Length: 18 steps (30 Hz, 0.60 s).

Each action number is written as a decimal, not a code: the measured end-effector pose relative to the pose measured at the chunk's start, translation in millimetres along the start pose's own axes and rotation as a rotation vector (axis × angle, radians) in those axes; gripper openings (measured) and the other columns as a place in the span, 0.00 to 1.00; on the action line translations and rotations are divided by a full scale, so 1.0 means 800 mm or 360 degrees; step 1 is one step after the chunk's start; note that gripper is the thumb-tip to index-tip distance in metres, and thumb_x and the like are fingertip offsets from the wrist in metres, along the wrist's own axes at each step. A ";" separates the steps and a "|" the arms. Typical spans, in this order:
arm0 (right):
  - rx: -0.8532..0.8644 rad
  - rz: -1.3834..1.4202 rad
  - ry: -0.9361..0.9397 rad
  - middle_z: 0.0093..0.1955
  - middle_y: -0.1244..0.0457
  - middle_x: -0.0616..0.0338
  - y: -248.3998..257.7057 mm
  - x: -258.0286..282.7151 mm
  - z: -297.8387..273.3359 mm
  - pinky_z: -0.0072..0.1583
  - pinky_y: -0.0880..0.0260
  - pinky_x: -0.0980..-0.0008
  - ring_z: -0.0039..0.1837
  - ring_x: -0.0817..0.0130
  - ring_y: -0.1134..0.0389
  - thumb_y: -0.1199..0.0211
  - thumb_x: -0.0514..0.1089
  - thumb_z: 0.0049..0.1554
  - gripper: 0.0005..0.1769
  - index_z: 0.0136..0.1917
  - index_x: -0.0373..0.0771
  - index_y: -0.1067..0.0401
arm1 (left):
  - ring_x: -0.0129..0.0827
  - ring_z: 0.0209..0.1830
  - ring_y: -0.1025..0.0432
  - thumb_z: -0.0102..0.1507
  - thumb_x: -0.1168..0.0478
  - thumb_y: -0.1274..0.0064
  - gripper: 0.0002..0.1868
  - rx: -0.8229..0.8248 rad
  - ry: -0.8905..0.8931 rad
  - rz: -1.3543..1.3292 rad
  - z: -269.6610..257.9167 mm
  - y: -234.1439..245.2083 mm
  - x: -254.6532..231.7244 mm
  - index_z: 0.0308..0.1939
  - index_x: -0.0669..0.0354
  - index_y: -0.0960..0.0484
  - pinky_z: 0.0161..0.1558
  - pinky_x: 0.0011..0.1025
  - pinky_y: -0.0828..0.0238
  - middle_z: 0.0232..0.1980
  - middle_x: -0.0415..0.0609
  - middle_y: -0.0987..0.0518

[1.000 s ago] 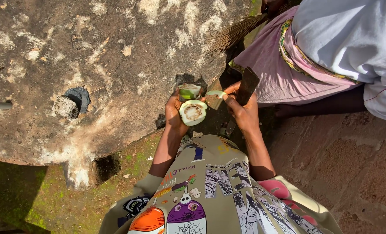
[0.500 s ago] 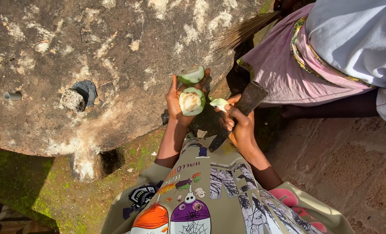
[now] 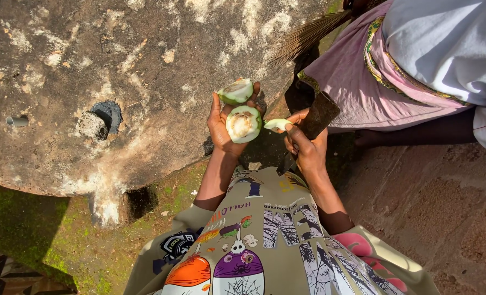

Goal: The person holds two halves of a fruit and uses a knife to peel away the green skin. They then use the knife to scrape the inner surface of one of the fruit halves.

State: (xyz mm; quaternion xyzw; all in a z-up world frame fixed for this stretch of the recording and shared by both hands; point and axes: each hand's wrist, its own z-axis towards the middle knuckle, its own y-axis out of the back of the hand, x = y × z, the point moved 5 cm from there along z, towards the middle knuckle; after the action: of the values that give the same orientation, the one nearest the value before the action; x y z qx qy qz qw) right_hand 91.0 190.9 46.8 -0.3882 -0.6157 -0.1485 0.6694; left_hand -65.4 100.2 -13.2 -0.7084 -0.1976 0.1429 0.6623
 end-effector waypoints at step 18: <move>-0.0146 -0.0341 0.0190 0.40 0.34 0.62 0.024 0.041 0.003 0.35 0.48 0.79 0.33 0.83 0.45 0.36 0.35 0.62 0.05 0.51 0.35 0.29 | 0.51 0.47 0.20 0.75 0.35 0.74 0.36 -0.0066 -0.0359 0.0802 -0.032 -0.045 -0.016 0.81 0.51 0.42 0.49 0.47 0.17 0.66 0.65 0.24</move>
State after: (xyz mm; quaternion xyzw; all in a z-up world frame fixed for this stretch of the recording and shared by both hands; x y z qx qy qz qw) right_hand 109.0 214.0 70.7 -0.3411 -0.6052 -0.2700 0.6667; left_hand -68.3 73.1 23.9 -0.7282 -0.0905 0.3771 0.5651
